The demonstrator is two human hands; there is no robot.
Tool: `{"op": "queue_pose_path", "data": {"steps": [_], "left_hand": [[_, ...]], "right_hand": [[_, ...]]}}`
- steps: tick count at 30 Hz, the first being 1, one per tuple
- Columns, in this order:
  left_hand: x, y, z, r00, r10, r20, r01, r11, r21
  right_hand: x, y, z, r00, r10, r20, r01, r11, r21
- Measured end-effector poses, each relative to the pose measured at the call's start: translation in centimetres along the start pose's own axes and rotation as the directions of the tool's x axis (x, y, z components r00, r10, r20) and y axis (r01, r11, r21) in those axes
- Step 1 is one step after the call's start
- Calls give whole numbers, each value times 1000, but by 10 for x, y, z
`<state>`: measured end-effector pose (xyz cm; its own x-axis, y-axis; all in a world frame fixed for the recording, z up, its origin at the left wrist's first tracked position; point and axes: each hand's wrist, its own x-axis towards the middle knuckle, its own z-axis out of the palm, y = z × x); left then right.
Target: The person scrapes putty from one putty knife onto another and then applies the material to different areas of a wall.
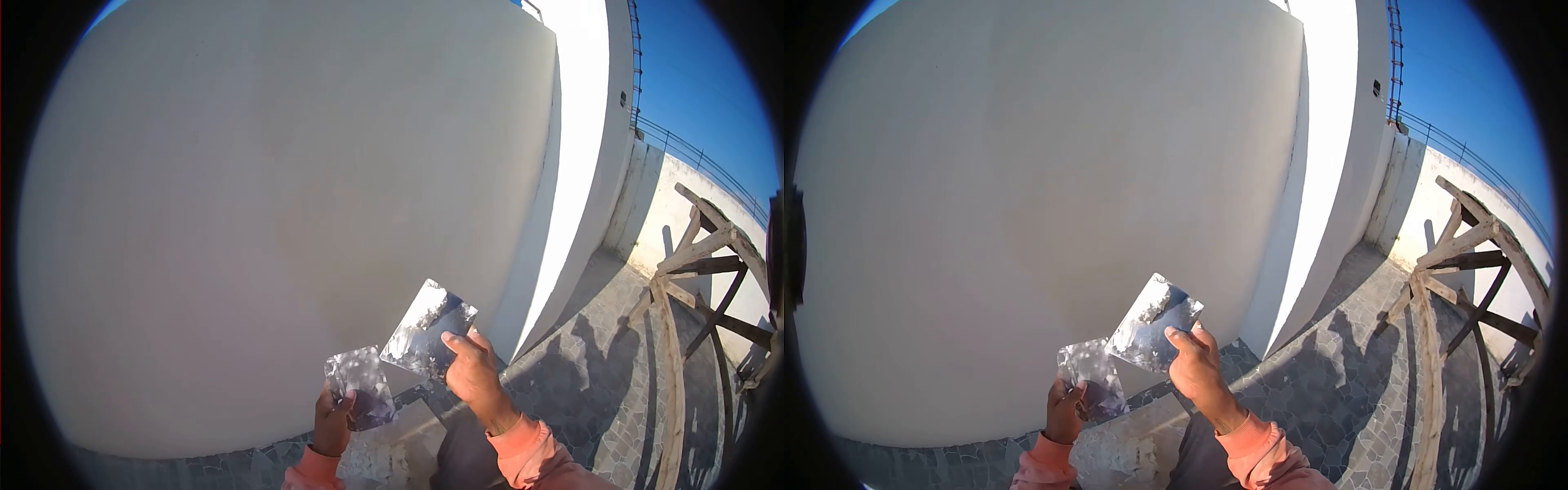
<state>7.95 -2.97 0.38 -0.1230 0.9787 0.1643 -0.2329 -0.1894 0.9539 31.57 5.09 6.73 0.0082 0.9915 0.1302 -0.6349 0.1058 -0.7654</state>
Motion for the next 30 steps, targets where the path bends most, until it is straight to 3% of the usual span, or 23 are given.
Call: {"op": "queue_pose_path", "data": {"steps": [1,2,7,10,12,14,18,22,30], "left_hand": [[3,4,4,997,-68,30,74,965,-251],[3,5,5,991,-117,64,133,862,-489],[6,0,-1,968,-171,184,247,784,-570],[5,12,1,968,-175,182,250,756,-605],[5,14,-5,968,-186,170,252,745,-618],[4,12,-8,972,-179,152,235,723,-650],[3,18,-7,977,-180,111,207,699,-684],[3,16,-10,966,-249,64,226,707,-670],[3,-2,-12,958,-285,3,227,756,-614]], "right_hand": [[15,29,-21,954,-294,53,296,906,-302],[3,19,-10,955,-273,113,295,892,-343],[-24,15,22,842,-354,407,535,645,-546],[-23,18,28,508,-396,765,861,193,-471],[-26,14,35,475,-201,857,868,271,-417],[-10,18,48,138,-275,951,970,231,-74],[-15,21,43,84,9,996,985,147,-85],[-13,40,22,101,7,995,994,38,-102],[-1,48,-14,174,46,984,981,76,-177]]}}
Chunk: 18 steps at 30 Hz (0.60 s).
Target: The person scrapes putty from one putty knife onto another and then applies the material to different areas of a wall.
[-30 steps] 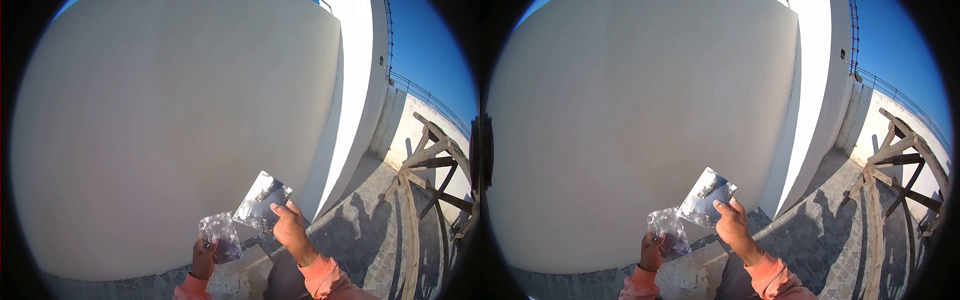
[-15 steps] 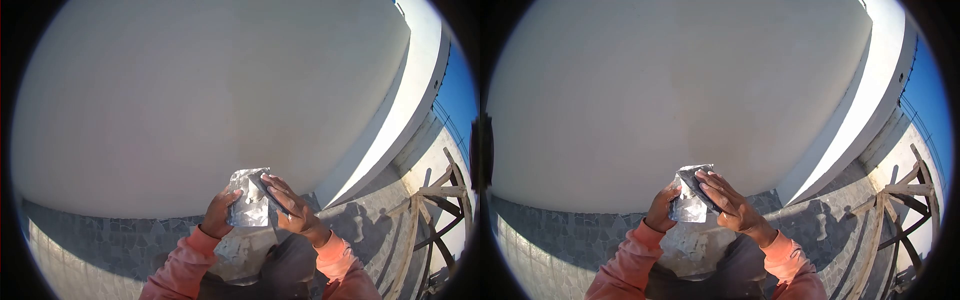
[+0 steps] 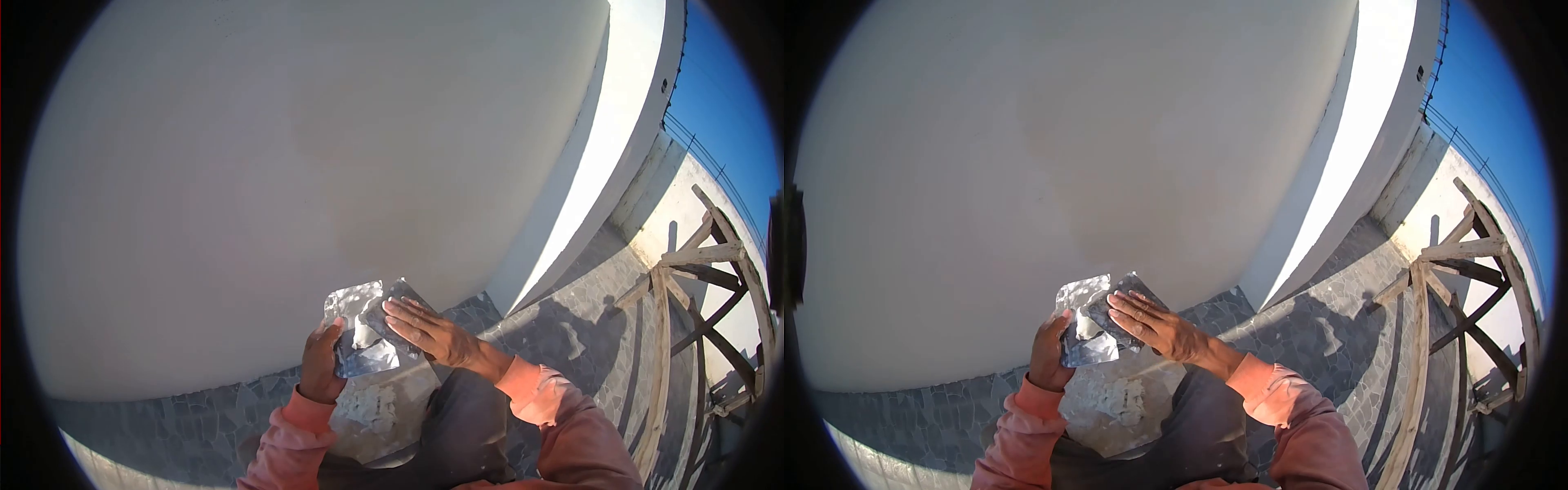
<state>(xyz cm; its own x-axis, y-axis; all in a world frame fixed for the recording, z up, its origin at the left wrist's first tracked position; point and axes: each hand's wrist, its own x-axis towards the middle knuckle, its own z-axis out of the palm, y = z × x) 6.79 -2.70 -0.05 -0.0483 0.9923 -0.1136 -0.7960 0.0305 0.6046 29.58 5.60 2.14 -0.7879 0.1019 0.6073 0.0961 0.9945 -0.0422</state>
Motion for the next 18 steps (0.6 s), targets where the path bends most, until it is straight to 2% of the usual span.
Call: {"op": "queue_pose_path", "data": {"steps": [2,5,8,10,13,15,18], "left_hand": [[1,0,3,1000,16,-2,-16,1000,22],[4,-3,1,999,36,-1,-36,998,59],[4,-6,5,998,58,17,-58,998,38],[3,-3,10,996,82,24,-83,996,36],[3,-7,12,988,148,-45,-143,985,92],[11,-12,2,972,180,-148,-154,973,174],[17,-18,-2,960,237,-150,-199,952,233]], "right_hand": [[-5,4,0,1000,20,22,-19,1000,-18],[-19,14,-4,989,90,115,-69,982,-177],[-54,40,0,964,195,180,-148,958,-244],[-57,31,-6,944,325,64,-316,941,-118],[-48,7,-23,872,490,11,-490,871,30],[-36,-8,-39,878,477,34,-478,874,84],[-15,-26,-52,923,384,19,-385,921,61]]}}
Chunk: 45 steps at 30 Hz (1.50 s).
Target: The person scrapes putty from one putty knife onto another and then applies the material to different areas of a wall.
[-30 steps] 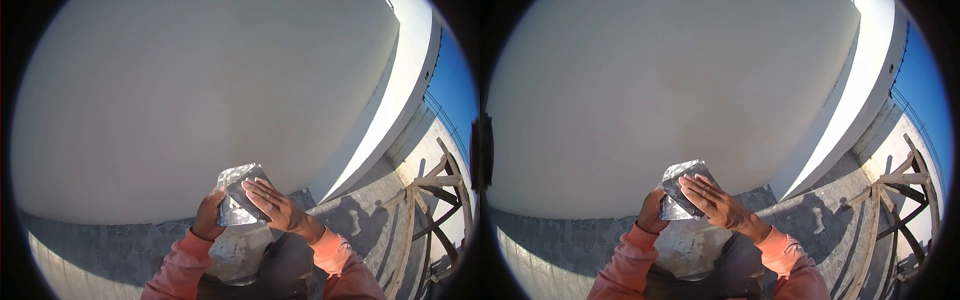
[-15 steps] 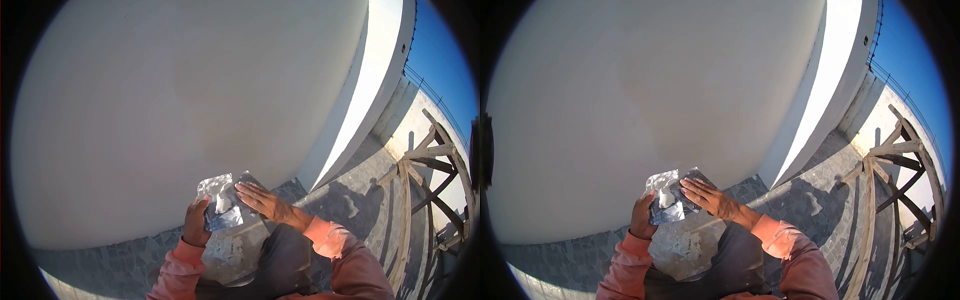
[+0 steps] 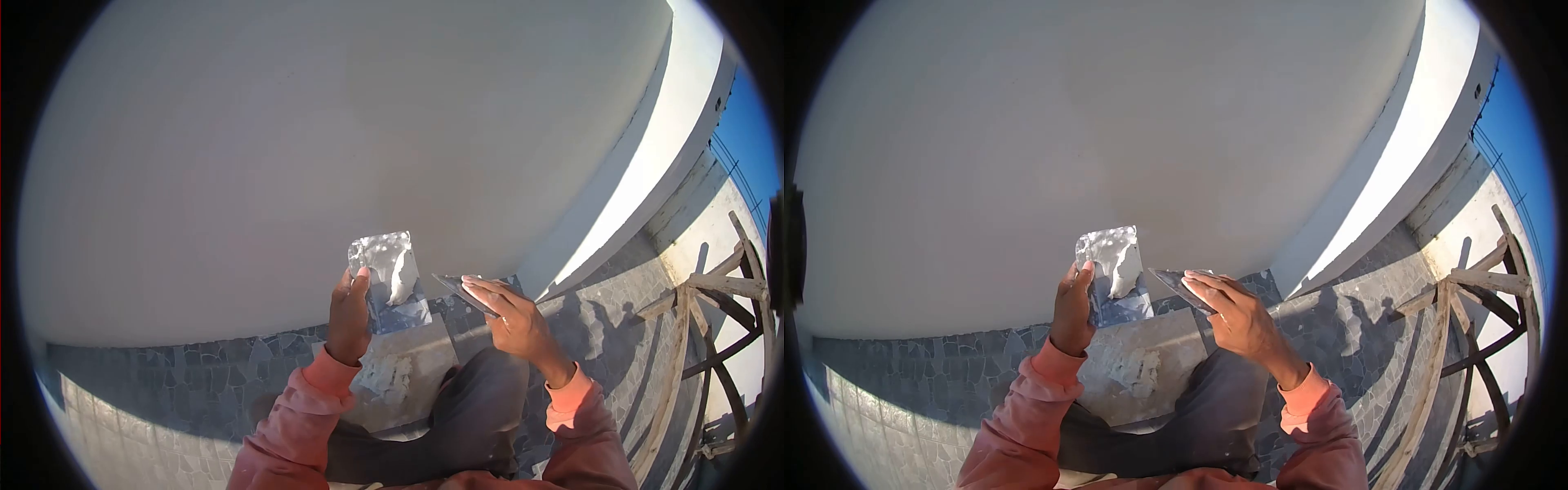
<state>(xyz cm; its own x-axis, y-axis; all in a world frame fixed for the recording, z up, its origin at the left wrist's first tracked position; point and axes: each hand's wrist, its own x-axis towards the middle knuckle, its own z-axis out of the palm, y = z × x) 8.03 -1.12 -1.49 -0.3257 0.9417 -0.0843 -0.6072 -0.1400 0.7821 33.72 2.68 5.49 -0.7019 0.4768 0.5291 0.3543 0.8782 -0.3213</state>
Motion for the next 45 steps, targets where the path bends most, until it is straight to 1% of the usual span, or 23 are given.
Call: {"op": "queue_pose_path", "data": {"steps": [1,4,7,8,9,11,16,19,22,25,28,31,34,37,40,41,44,45], "left_hand": [[-4,2,8,1000,23,-10,-23,1000,-5],[2,-2,-6,999,37,3,-37,989,143],[-4,2,2,996,18,-88,1,977,213],[-3,0,1,998,44,-47,-34,980,198],[-1,-4,-2,997,72,-5,-70,981,181],[0,-5,-3,994,103,29,-107,977,183],[-3,-6,-2,991,129,-34,-117,960,254],[2,-13,3,940,333,-72,-289,891,350],[0,-11,3,938,338,-72,-295,891,344],[-1,-10,2,959,264,-105,-215,916,338],[-2,-6,3,966,242,-95,-198,922,334],[-1,-6,5,972,163,-169,-115,957,266],[1,-6,0,985,152,-84,-142,983,115],[0,-6,-2,990,110,-83,-110,994,11],[6,-6,-11,993,114,-15,-114,993,24],[5,-5,-13,993,117,10,-117,992,48],[-2,8,-4,996,92,12,-93,995,46],[0,6,-7,995,102,15,-102,994,42]], "right_hand": [[5,-7,-5,999,-50,14,51,998,-43],[20,-24,-13,982,-180,55,186,975,-122],[29,-35,-8,955,-283,93,296,936,-192],[31,-37,-6,943,-315,106,331,918,-218],[32,-36,-4,939,-320,125,342,907,-247],[34,-37,2,932,-336,140,362,891,-275],[28,-32,18,915,-350,199,399,857,-325],[27,-30,21,907,-347,241,412,851,-325],[29,-27,21,893,-354,278,431,851,-301],[34,-27,16,869,-348,353,452,848,-278],[34,-24,13,850,-339,404,454,860,-233],[33,-25,6,828,-331,453,465,856,-226],[35,-29,-9,830,-241,503,330,939,-94],[19,-14,-20,875,-233,425,214,973,92],[13,-12,-36,914,-154,374,85,977,195],[11,-11,-41,926,-62,372,-20,977,214],[22,-12,-62,953,113,281,-194,940,280],[24,-7,-68,960,181,215,-243,918,314]]}}
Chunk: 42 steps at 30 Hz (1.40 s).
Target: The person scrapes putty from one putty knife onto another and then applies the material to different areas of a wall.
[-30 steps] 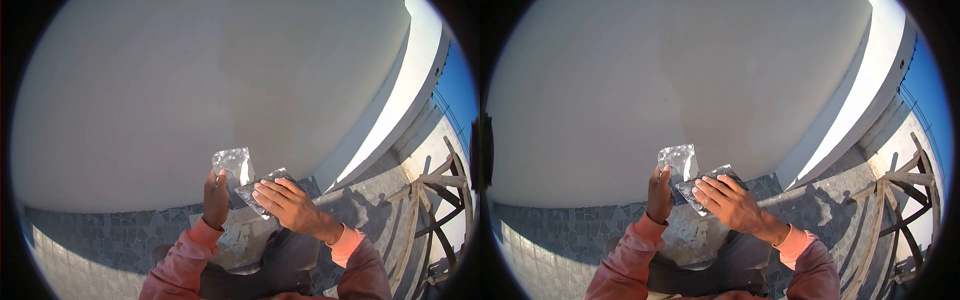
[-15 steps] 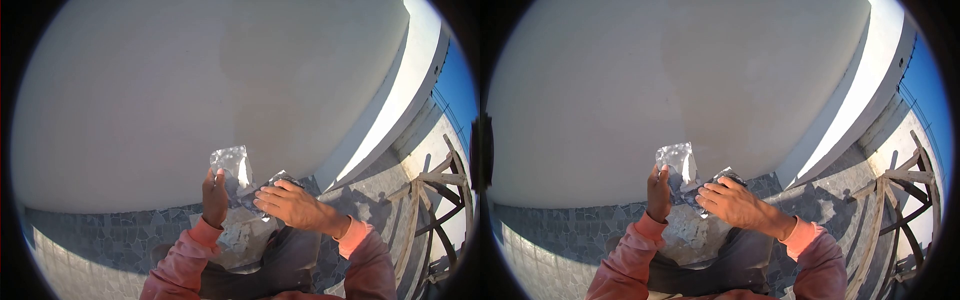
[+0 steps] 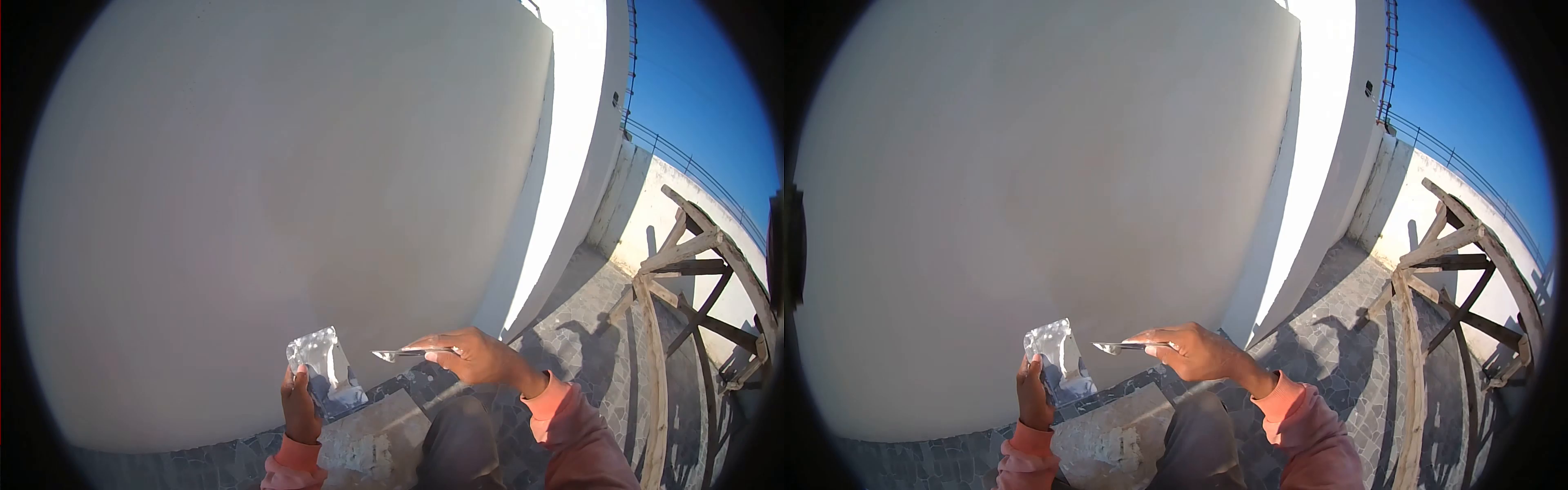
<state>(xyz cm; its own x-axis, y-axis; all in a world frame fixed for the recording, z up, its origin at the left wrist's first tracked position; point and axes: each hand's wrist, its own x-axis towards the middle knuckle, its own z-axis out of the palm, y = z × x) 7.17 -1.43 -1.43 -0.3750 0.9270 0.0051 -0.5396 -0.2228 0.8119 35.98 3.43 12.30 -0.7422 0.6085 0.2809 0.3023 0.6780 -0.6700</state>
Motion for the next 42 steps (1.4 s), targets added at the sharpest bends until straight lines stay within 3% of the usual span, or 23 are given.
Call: {"op": "queue_pose_path", "data": {"steps": [2,4,6,10,12,18,22,27,29,31,33,37,39,42], "left_hand": [[2,2,-4,999,-7,52,7,1000,9],[2,6,-5,997,-10,81,8,1000,28],[1,11,-3,996,-11,93,5,998,58],[6,13,-10,992,-39,116,32,997,63],[9,13,-15,990,-62,126,51,995,89],[9,22,-8,983,-158,98,153,987,54],[21,11,-22,983,-152,100,143,986,89],[30,-2,-45,986,-164,31,155,968,198],[34,-12,-56,982,-174,69,161,974,160],[33,-6,-50,982,-171,79,161,979,123],[29,1,-36,980,-183,76,175,979,102],[21,11,-27,977,-180,116,176,984,41],[14,27,-13,970,-194,148,194,981,18],[20,20,-22,964,-194,179,195,981,14]], "right_hand": [[4,6,-20,983,85,-161,-69,992,107],[12,-4,-48,932,92,-350,-28,983,183],[17,1,-91,881,218,-420,-218,975,48],[50,29,-163,729,76,-680,55,984,169],[64,33,-202,647,61,-760,60,990,131],[91,27,-306,490,-56,-870,-210,961,-180],[102,24,-353,404,-101,-909,-398,875,-275],[113,21,-384,364,-177,-914,-450,826,-339],[120,16,-391,358,-229,-905,-433,818,-378],[130,1,-389,400,-239,-885,-374,839,-395],[145,-16,-387,437,-364,-823,-293,807,-512],[175,-89,-345,542,-428,-723,-228,753,-617],[190,-125,-318,608,-426,-670,-219,722,-657],[218,-133,-291,635,-572,-519,-80,620,-781]]}}
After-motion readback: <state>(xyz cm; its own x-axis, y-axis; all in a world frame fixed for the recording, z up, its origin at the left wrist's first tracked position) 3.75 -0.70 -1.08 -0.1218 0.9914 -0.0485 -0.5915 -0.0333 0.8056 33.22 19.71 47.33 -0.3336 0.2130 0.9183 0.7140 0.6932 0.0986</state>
